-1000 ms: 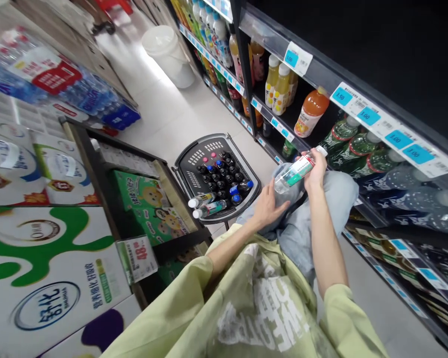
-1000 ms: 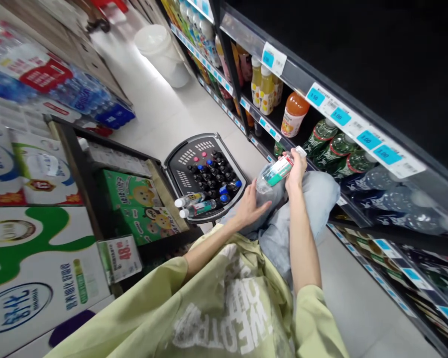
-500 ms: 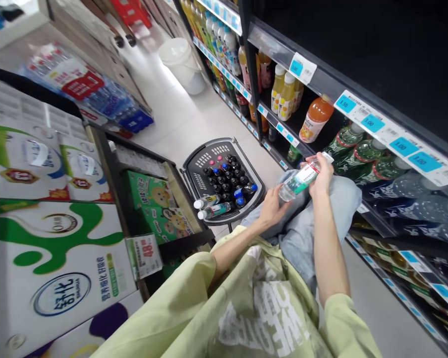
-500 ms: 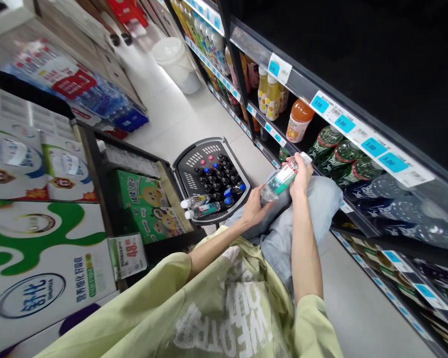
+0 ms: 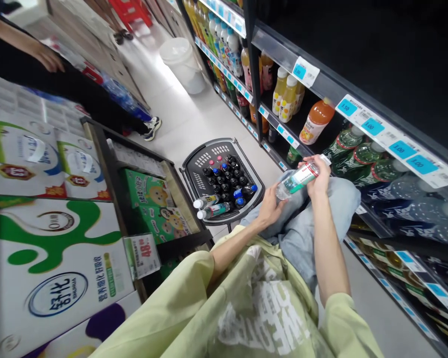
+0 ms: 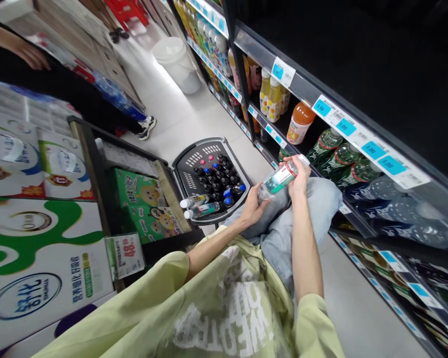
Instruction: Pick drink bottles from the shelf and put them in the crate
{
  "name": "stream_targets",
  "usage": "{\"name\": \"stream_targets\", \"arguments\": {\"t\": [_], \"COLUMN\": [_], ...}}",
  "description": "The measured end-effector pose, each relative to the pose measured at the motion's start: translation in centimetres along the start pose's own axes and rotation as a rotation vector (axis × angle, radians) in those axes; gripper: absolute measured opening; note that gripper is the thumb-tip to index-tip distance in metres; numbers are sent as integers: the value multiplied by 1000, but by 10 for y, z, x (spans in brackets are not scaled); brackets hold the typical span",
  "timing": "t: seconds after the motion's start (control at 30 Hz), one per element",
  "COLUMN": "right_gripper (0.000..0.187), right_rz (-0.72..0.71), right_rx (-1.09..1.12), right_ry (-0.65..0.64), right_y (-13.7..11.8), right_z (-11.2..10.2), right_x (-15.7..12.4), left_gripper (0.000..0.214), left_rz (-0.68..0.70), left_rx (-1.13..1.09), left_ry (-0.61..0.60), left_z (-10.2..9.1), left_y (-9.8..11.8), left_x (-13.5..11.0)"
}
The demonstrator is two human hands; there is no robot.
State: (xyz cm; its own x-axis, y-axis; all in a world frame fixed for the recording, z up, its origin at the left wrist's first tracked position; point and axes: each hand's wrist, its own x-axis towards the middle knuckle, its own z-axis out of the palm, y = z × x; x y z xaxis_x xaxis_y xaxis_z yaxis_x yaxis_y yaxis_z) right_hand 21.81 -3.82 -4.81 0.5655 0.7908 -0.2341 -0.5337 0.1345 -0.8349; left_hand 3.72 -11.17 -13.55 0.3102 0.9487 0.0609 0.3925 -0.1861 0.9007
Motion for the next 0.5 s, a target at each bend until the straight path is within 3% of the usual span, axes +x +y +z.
{"name": "stream_targets", "arguments": {"t": [0.13,0.5], "right_gripper": [35,27], "right_rz": [8,100], "right_rx": [-37,42], "right_ry": [35,56], "right_y": [6,9], "right_z": [3,-3], "right_x": [4,6], "left_gripper": [69,68], "left_rz": [-12,-35], "left_rx": [-27,-8], "left_ry": [16,49], "left_z": [4,-11], "left_y": [-3,-12], "left_x": [-1,12]}}
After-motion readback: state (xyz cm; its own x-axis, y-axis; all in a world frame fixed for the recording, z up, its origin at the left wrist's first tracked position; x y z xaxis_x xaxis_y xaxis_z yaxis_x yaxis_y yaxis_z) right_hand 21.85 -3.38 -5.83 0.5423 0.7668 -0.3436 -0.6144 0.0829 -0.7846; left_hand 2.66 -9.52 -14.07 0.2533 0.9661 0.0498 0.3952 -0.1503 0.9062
